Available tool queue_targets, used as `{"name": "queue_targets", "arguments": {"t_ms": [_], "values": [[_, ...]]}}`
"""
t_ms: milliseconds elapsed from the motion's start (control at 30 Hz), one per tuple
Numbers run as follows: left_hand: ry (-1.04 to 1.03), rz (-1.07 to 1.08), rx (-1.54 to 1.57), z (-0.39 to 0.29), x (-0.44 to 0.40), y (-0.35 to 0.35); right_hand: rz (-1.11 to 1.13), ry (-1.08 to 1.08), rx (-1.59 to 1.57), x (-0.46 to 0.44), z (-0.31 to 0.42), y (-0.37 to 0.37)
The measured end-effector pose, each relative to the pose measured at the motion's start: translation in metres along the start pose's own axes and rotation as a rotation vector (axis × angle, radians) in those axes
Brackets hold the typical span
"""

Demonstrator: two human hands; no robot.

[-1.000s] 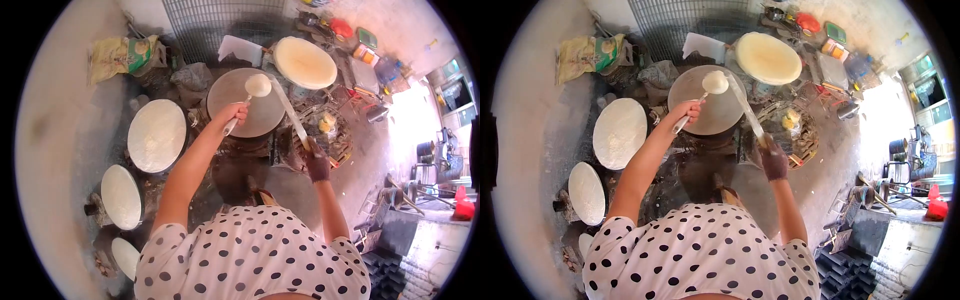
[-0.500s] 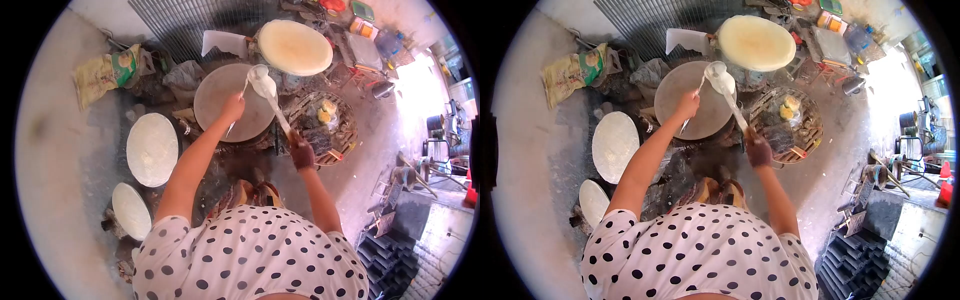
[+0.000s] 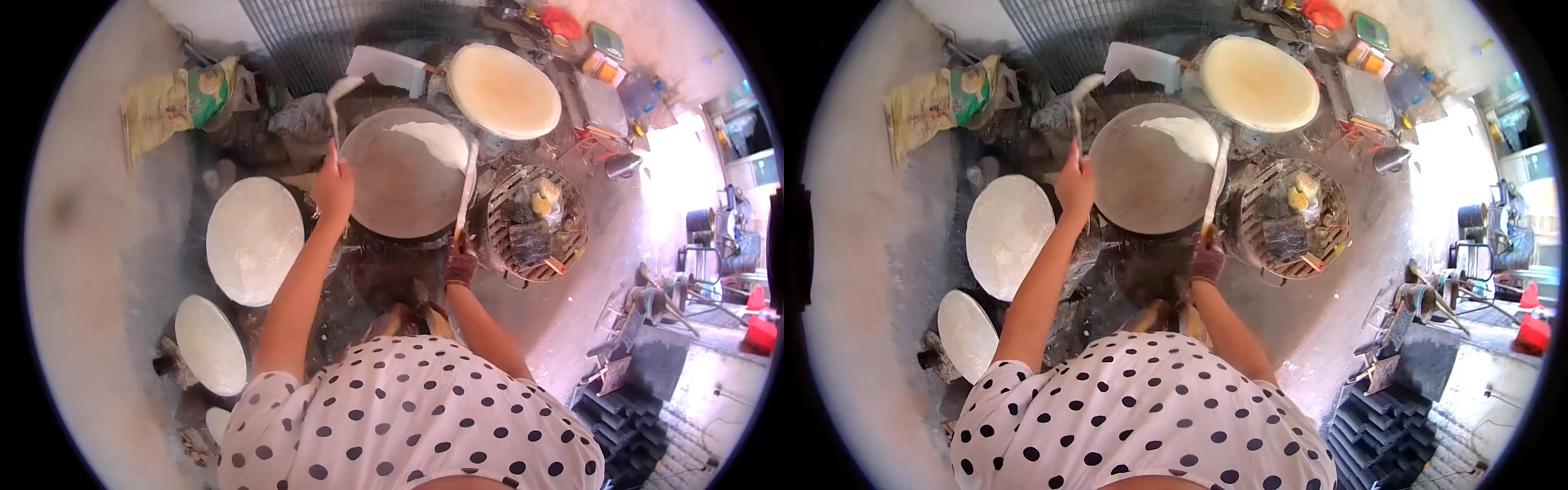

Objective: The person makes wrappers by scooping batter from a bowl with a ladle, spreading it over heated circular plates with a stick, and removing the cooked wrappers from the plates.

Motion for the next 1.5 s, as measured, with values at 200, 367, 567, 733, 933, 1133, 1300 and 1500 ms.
{"name": "queue_targets", "arguments": {"t_ms": [200,367,567,733,933,1133,1300,1500], "values": [[0.031,0.187,0.534,0.074,0.002,0.002,0.336,-0.137,0.446,-0.028,0.014,-0.087],[0.221,0.553,1.003,0.106,0.08,0.021,0.036,-0.136,0.282,-0.018,0.019,-0.036],[0.427,0.752,1.286,0.169,0.138,0.018,0.439,0.203,1.098,-0.047,0.027,-0.122],[0.481,0.747,1.362,0.199,0.162,0.042,0.372,-0.07,0.282,-0.043,0.038,-0.081],[0.526,0.685,1.375,0.214,0.184,0.054,0.172,0.249,0.483,-0.074,0.011,-0.081],[0.68,0.691,1.482,0.208,0.201,0.034,0.572,-0.175,0.165,-0.088,0.012,-0.123],[0.632,0.634,1.508,0.187,0.211,0.045,0.435,0.036,0.132,-0.142,-0.015,-0.062],[0.735,0.595,1.566,0.177,0.23,0.028,0.612,0.347,0.748,-0.132,0.021,-0.121]]}}
Point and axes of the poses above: each hand's wrist, its own x-axis away from the middle knuckle, its own y-axis out of the back of the hand, z = x × y, the point moved 9 cm from there along -x, towards the middle knuckle, and after that the axes turned 5 degrees about y, right-handed, at the moved point
